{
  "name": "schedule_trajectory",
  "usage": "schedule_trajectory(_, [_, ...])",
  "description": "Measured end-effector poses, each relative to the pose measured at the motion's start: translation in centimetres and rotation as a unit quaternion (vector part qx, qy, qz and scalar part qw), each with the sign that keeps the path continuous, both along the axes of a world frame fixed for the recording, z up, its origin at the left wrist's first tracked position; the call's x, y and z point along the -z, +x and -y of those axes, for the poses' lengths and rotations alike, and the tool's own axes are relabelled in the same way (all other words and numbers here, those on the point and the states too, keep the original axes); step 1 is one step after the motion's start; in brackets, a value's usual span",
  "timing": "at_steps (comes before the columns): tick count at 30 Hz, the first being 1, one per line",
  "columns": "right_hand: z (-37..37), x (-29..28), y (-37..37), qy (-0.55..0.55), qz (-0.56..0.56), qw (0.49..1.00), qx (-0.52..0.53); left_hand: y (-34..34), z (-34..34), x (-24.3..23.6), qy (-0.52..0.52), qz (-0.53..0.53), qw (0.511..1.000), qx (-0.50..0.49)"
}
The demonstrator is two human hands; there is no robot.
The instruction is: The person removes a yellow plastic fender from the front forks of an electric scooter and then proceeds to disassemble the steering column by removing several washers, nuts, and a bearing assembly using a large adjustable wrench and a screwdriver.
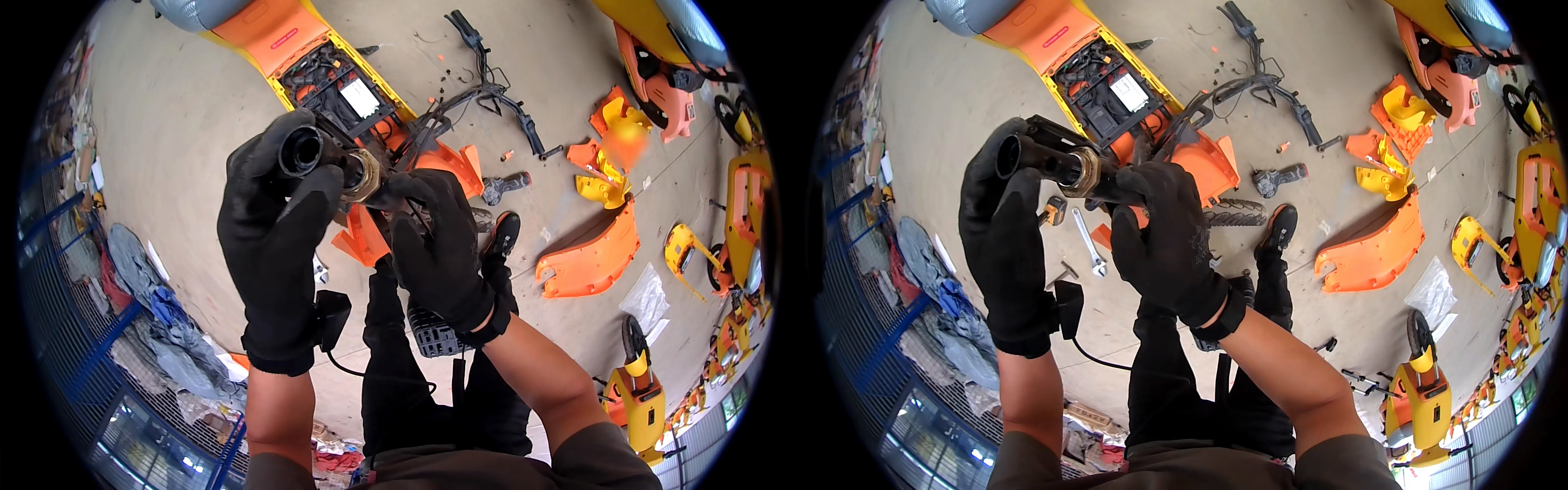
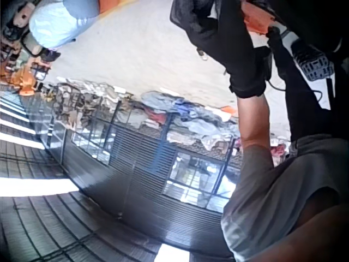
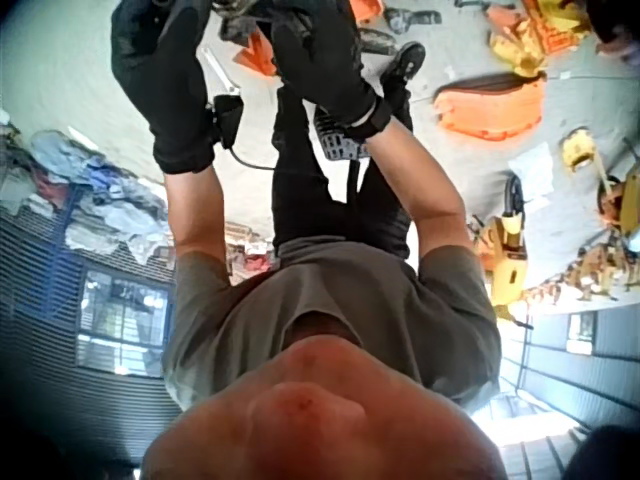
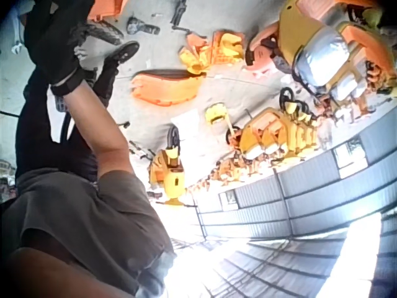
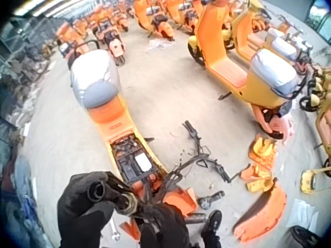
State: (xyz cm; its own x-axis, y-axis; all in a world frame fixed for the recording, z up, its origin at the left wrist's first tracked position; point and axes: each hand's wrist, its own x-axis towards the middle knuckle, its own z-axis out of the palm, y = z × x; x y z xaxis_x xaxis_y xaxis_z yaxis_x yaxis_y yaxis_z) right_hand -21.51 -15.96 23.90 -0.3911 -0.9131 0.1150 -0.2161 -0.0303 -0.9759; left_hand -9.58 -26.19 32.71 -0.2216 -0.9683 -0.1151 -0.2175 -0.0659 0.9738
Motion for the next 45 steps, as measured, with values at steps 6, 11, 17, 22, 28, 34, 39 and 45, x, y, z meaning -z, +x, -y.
schedule_trajectory(6, [0.4,-0.2,0.1,-0.011,0.011,1.0,0.012,0.5,0.9,0.0,-0.037,-0.001,0.999,0.034])
schedule_trajectory(11, [0.4,0.0,0.2,-0.015,0.016,1.0,0.012,-0.2,1.5,-1.5,-0.036,-0.073,0.995,-0.048])
schedule_trajectory(17, [0.0,0.0,0.2,0.023,0.018,1.0,-0.009,3.8,-1.2,-0.9,-0.077,0.102,0.991,-0.047])
schedule_trajectory(22, [-0.1,0.3,0.3,0.034,0.055,0.998,-0.01,5.0,-3.7,1.3,-0.105,0.101,0.989,0.009])
schedule_trajectory(28, [-0.3,-0.2,0.1,0.056,0.101,0.993,-0.027,4.8,-4.4,2.3,-0.128,0.128,0.984,0.0])
schedule_trajectory(34, [1.3,-3.4,-2.6,0.047,-0.047,0.997,-0.034,6.4,-5.3,3.1,-0.101,0.112,0.988,-0.018])
schedule_trajectory(39, [4.4,-4.4,-4.6,0.05,-0.079,0.981,-0.171,7.2,-6.5,3.6,-0.069,0.033,0.996,-0.039])
schedule_trajectory(45, [4.6,-4.9,-4.3,0.139,0.053,0.97,-0.195,8.5,-7.1,3.5,-0.056,-0.002,0.997,-0.056])
